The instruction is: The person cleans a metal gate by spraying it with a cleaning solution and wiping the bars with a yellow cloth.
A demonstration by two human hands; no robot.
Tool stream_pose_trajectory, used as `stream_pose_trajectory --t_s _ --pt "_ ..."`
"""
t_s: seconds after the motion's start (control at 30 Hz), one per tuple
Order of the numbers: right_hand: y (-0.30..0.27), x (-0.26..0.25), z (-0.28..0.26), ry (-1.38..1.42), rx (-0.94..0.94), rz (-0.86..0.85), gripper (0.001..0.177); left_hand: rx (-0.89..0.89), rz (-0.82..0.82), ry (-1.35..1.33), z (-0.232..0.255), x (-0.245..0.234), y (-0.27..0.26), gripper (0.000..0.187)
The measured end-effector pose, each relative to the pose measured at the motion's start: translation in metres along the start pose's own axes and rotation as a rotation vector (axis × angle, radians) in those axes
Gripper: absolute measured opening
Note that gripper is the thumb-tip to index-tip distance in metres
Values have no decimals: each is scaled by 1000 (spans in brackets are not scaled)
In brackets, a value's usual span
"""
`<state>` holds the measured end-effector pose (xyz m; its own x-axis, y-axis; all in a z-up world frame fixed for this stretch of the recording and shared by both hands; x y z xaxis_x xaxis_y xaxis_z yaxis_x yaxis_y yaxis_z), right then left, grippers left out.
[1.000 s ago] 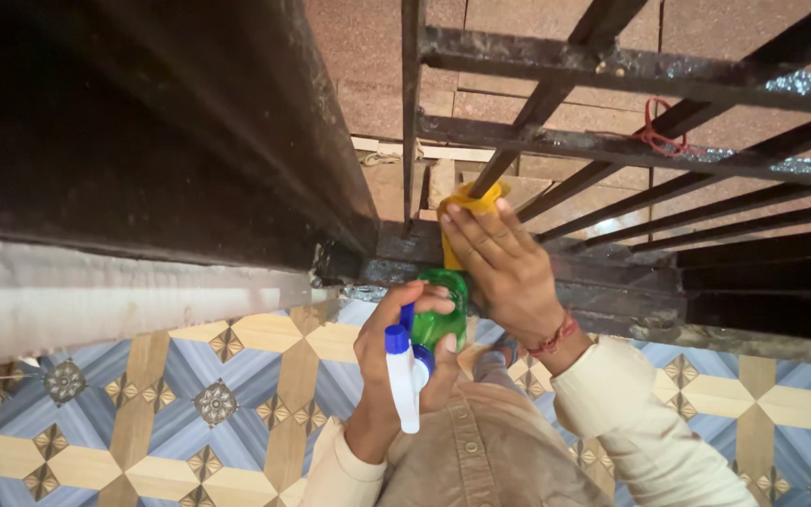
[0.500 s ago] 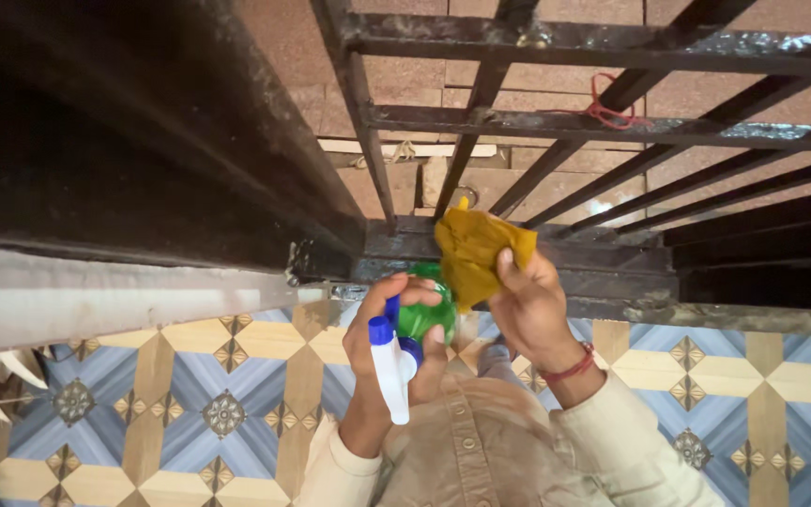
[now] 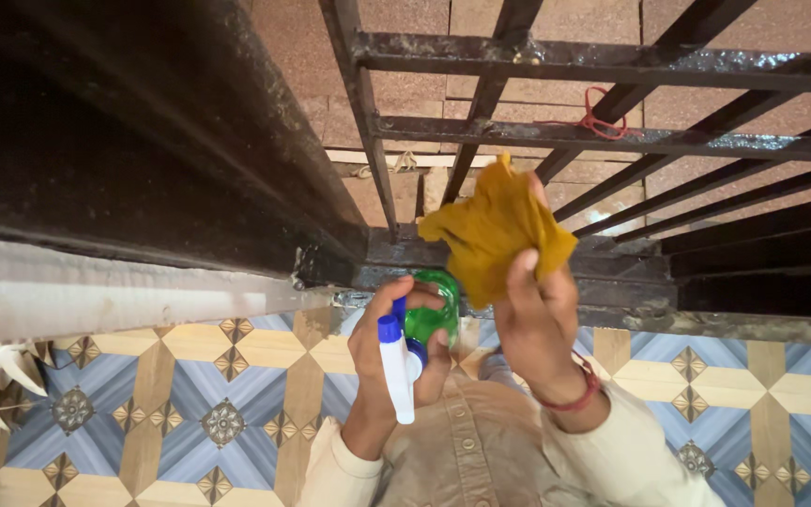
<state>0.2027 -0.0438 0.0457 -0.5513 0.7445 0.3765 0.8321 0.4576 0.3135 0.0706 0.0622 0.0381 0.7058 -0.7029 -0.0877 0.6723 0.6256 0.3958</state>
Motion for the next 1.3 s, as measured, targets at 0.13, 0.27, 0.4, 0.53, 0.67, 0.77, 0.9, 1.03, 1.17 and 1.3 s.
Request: stream_pose_trajectory --t_s 0.13,0.27,0.4,0.53,0.67,0.77,0.9,1.03,1.17,1.3 --pt "21 17 -12 -164 -92 42 59 -15 -17 -10 0 3 2 59" --pt "32 40 -18 -228 -79 29 62 -16 -22 18 -3 7 5 61" --pt "47 52 -22 -445 -311 -139 46 -28 -23 25 -5 8 7 62" --pt "71 22 48 82 -8 -98 33 -66 -45 40 -9 15 12 57" --pt "67 8 67 116 36 -170 33 -3 -26 27 -5 17 18 57" --pt "58 5 81 65 -31 -200 35 -25 -19 12 -9 11 17 57" --pt "47 -16 130 -90 5 -239 35 -26 11 -19 -8 9 18 57" --pt "28 -36 167 -207 69 -268 33 -55 9 -21 -9 5 18 58" --pt "13 -47 161 -170 -16 -263 32 -56 -12 -78 -11 10 20 57" --pt "-28 -111 179 -288 353 -12 39 -18 -3 -24 -6 7 7 56"
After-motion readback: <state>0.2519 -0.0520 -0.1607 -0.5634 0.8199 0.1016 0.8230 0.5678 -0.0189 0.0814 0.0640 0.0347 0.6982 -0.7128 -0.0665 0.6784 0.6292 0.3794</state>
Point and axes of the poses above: each hand's wrist, its own y-axis towards the middle knuckle, its own x-axis out of the palm, z = x × y, the point moved 10 cm from there along y, towards the middle knuckle, and after that the axes turned 9 degrees about -x, right-handed, at the moved point
